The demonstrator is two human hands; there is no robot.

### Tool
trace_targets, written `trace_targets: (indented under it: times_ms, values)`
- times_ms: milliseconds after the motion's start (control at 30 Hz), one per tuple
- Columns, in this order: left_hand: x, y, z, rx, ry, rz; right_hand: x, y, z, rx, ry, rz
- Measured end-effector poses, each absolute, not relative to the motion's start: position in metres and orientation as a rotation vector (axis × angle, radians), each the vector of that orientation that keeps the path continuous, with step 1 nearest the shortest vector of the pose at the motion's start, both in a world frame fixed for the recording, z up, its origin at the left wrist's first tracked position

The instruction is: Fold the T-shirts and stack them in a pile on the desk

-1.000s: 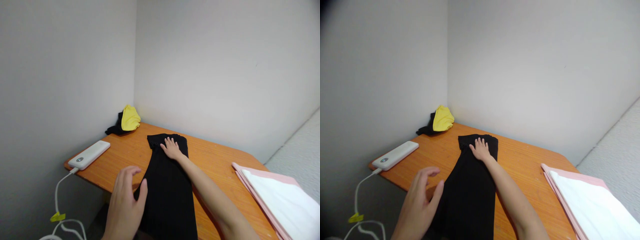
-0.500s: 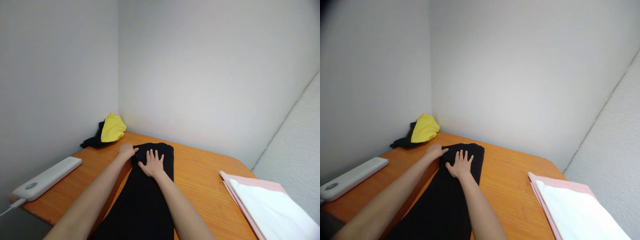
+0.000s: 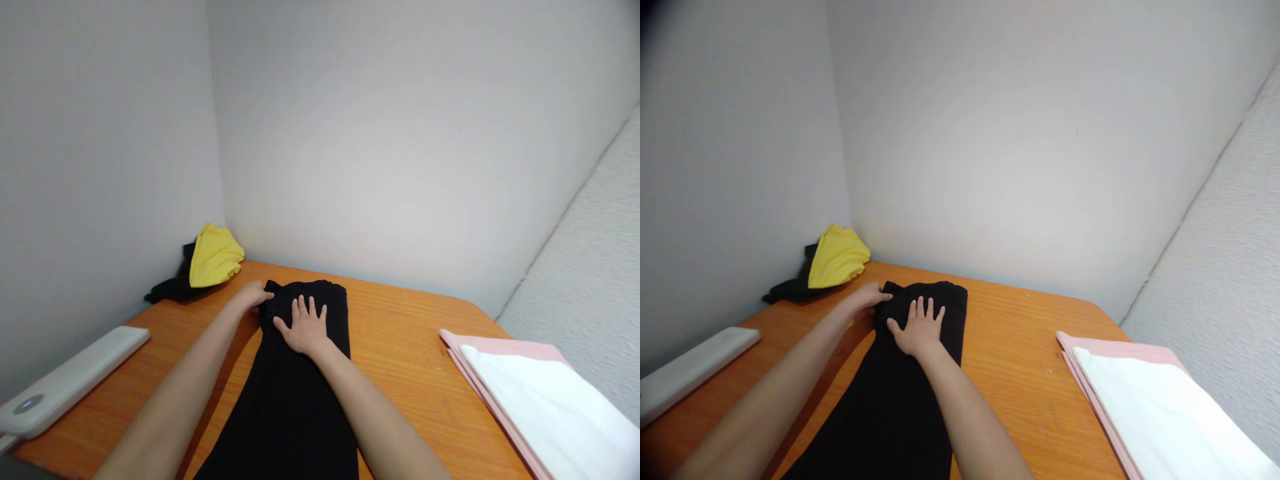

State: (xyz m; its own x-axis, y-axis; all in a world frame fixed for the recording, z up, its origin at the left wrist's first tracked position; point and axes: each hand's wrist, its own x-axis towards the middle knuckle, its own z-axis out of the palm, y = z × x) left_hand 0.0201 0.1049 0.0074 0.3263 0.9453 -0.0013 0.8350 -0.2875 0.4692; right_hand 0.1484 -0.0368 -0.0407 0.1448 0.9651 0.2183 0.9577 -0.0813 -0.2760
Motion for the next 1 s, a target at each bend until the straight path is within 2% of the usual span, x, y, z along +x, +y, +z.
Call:
trace_targets:
  times_ms: [367,633,1000]
  values:
    - [0.041,0.101,0.014,2.352,1.314,0.482,0.088,-0.06,-0.035,-2.195,-1.727,0.104]
    - [0.066,0.071,-0.003,2.698,0.872,0.313,0.072,-0.071,-0.04,-2.201,-1.774,-0.008]
    - [0.082,0.053,-0.019,2.868,0.958,0.111,0.072,-0.074,-0.039,-2.25,-1.897,0.019]
